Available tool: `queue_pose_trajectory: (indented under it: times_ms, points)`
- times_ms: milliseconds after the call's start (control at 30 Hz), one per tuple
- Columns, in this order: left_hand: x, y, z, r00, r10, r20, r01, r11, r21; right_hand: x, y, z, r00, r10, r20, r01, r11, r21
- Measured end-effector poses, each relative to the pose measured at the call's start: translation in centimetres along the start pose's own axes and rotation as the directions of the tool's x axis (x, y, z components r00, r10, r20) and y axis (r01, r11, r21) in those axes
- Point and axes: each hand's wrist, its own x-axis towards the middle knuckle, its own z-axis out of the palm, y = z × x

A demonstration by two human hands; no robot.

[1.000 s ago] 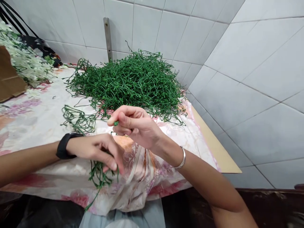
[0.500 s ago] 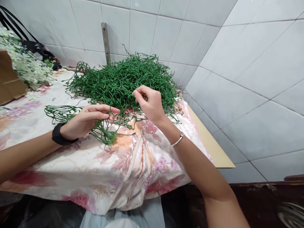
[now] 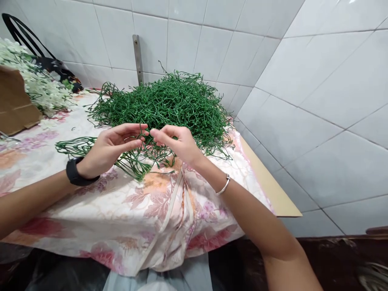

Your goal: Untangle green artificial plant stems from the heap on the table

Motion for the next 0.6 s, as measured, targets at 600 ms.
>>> queue_pose_trajectory:
  times_ms: [600]
  points:
    - [-0.43,0.93,-0.11,0.995,0.095,-0.005,-0.086,0.921,0.380,-0.23,0.22,0.47,0.995,-0.066,0.078,0.052,0.984,0.168]
